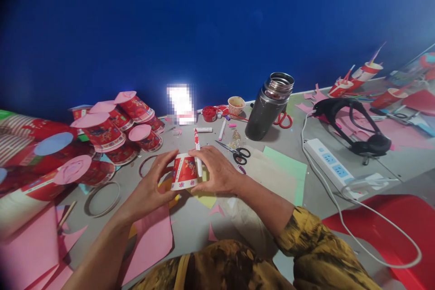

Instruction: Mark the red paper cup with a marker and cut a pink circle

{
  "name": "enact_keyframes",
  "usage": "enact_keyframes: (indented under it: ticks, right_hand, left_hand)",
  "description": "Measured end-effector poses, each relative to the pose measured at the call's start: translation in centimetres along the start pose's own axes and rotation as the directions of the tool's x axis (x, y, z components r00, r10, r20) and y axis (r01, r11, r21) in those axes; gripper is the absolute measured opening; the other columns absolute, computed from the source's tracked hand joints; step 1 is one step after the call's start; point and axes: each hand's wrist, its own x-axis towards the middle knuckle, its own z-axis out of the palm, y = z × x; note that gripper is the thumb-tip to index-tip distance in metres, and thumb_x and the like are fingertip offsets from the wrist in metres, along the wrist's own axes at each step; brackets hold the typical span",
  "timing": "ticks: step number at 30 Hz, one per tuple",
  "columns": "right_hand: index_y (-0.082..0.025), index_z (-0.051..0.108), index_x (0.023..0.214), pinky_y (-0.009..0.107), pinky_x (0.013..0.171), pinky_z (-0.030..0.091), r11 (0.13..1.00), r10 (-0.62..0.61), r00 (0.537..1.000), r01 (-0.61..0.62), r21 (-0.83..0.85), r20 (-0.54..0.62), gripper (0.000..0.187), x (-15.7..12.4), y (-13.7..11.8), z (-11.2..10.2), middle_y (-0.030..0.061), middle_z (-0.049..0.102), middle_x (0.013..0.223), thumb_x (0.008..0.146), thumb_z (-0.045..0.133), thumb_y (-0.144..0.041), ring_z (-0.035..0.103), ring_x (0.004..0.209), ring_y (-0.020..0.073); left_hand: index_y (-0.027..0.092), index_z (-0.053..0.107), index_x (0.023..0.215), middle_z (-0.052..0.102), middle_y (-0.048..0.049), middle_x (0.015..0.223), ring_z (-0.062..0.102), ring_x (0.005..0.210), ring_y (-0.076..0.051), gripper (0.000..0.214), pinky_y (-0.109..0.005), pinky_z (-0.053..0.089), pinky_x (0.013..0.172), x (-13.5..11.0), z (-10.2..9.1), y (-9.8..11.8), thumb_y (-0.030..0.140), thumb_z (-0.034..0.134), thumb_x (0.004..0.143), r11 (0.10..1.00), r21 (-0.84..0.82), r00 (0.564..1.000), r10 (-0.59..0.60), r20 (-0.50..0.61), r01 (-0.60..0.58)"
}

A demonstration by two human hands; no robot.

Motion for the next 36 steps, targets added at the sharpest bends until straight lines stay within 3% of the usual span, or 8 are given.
enact_keyframes:
  ticks: [3, 5, 9, 11, 16, 23, 36]
  right_hand:
    - [-0.029, 0.045, 0.164, 0.060, 0.119, 0.051, 1.000, -0.012, 0.999, 0.013, 0.016, -0.042, 0.117, 0.1, -0.6, -0.5, 0.0171, 0.063, 0.154, 0.066, 0.106, -0.050, 0.060, 0.139, 0.0394]
    - [-0.028, 0.046, 0.163, 0.057, 0.117, 0.053, 0.999, -0.034, 0.993, 0.037, 0.024, -0.111, 0.108, 0.3, -1.1, -0.9, 0.0168, 0.066, 0.150, 0.072, 0.103, -0.046, 0.063, 0.136, 0.0379]
    - [-0.028, 0.066, 0.141, 0.044, 0.094, 0.060, 0.997, -0.057, 0.962, 0.070, 0.039, -0.267, 0.045, 0.5, -2.4, -1.3, 0.0102, 0.079, 0.116, 0.098, 0.080, -0.027, 0.073, 0.104, 0.0281]
    - [-0.027, 0.070, 0.133, 0.038, 0.081, 0.059, 0.988, -0.090, 0.953, 0.122, 0.096, -0.289, 0.028, 0.3, -3.0, -1.3, 0.0065, 0.079, 0.097, 0.106, 0.066, -0.023, 0.072, 0.086, 0.0230]
    - [-0.022, 0.073, 0.131, 0.033, 0.069, 0.057, 0.967, -0.169, 0.946, 0.214, 0.142, -0.276, 0.029, 0.0, -4.4, -1.2, 0.0078, 0.079, 0.090, 0.112, 0.058, -0.037, 0.071, 0.076, 0.0206]
    - [-0.023, 0.075, 0.114, 0.032, 0.065, 0.056, 0.981, -0.162, 0.958, 0.182, 0.063, -0.236, 0.013, 0.2, -5.5, -0.9, 0.0056, 0.081, 0.084, 0.103, 0.069, -0.021, 0.072, 0.069, 0.0201]
    - [-0.023, 0.073, 0.110, 0.031, 0.064, 0.057, 0.979, -0.189, 0.958, 0.200, 0.029, -0.214, 0.007, 0.1, -5.1, -0.4, 0.0049, 0.080, 0.082, 0.106, 0.067, -0.023, 0.073, 0.069, 0.0189]
  left_hand:
    - [0.034, 0.043, 0.161, 0.047, -0.0107, 0.157, 0.055, 0.147, -0.034, 0.089, -0.056, 0.057, 0.119, 0.1, 0.0, 0.1, 0.018, 0.077, 0.080, 0.999, 0.049, 1.000, 0.007, -0.026, -0.005]
    - [0.035, 0.045, 0.158, 0.047, -0.0095, 0.155, 0.056, 0.145, -0.033, 0.084, -0.055, 0.059, 0.117, 0.0, 0.0, 0.2, 0.017, 0.075, 0.081, 0.998, 0.062, 0.998, 0.003, -0.062, 0.000]
    - [0.036, 0.047, 0.154, 0.048, -0.0084, 0.153, 0.053, 0.146, -0.032, 0.081, -0.055, 0.058, 0.117, -0.6, 0.0, 0.1, 0.014, 0.072, 0.080, 0.995, 0.099, 0.987, -0.001, -0.160, 0.017]
    - [0.035, 0.046, 0.154, 0.047, -0.0088, 0.153, 0.052, 0.148, -0.032, 0.082, -0.055, 0.057, 0.118, -0.9, 0.2, -0.2, 0.012, 0.070, 0.079, 0.995, 0.096, 0.979, -0.002, -0.202, 0.022]
    - [0.030, 0.044, 0.154, 0.047, -0.0119, 0.152, 0.052, 0.147, -0.034, 0.079, -0.055, 0.058, 0.116, -1.0, 0.8, -0.7, 0.017, 0.073, 0.082, 0.993, 0.110, 0.977, -0.005, -0.213, 0.029]
    - [0.029, 0.043, 0.154, 0.048, -0.0136, 0.153, 0.050, 0.149, -0.038, 0.080, -0.058, 0.054, 0.120, -0.8, 1.0, -0.6, 0.016, 0.072, 0.081, 0.992, 0.122, 0.983, -0.010, -0.185, 0.033]
    - [0.028, 0.045, 0.152, 0.049, -0.0128, 0.151, 0.051, 0.147, -0.036, 0.083, -0.056, 0.054, 0.120, -0.9, 1.1, -0.5, 0.010, 0.069, 0.075, 0.990, 0.142, 0.983, 0.006, -0.186, 0.020]
